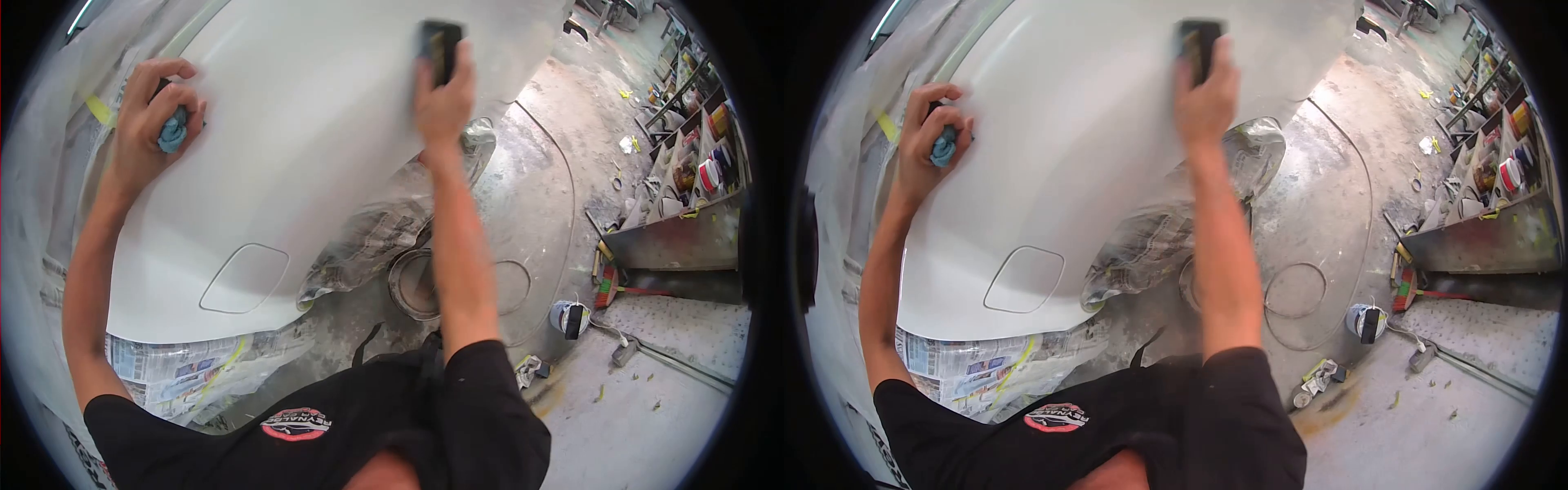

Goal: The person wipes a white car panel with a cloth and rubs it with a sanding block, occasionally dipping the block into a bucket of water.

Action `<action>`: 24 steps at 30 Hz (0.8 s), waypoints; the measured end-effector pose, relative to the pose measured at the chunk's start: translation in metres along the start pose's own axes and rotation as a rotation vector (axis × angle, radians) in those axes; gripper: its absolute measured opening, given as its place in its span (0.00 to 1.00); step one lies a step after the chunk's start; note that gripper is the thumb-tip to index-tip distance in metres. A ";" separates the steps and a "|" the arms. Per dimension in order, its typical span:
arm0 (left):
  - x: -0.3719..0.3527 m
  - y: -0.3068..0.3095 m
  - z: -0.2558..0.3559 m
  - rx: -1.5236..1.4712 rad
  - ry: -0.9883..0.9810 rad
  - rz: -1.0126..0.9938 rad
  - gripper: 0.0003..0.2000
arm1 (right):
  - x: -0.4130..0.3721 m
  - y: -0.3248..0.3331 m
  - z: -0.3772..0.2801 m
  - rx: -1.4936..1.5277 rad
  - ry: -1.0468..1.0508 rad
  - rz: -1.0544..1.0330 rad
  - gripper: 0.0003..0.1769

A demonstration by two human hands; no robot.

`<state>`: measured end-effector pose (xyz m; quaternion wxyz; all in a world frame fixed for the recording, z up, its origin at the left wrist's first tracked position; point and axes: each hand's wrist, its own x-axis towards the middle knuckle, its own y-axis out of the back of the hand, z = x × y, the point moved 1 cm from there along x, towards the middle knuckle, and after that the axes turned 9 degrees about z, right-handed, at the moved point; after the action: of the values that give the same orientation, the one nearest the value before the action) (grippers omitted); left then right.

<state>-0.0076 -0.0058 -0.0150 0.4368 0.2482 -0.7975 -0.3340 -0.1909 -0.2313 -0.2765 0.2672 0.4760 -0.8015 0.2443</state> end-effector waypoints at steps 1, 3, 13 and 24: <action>0.001 0.000 0.001 0.003 -0.001 -0.002 0.13 | 0.026 -0.002 0.006 -0.019 -0.156 -0.073 0.40; 0.003 0.002 0.001 0.006 -0.017 0.000 0.12 | 0.021 0.000 -0.006 -0.044 -0.191 -0.053 0.39; -0.002 0.006 -0.007 0.053 -0.089 -0.019 0.10 | -0.109 0.024 -0.056 -0.126 0.012 -0.143 0.35; 0.001 0.006 -0.002 0.029 -0.075 0.002 0.11 | -0.206 0.056 -0.147 0.101 0.432 -0.087 0.24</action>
<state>-0.0068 -0.0032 -0.0095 0.4032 0.2409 -0.8183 -0.3312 -0.1291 0.0176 -0.3119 0.4187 0.4593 -0.6913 0.3685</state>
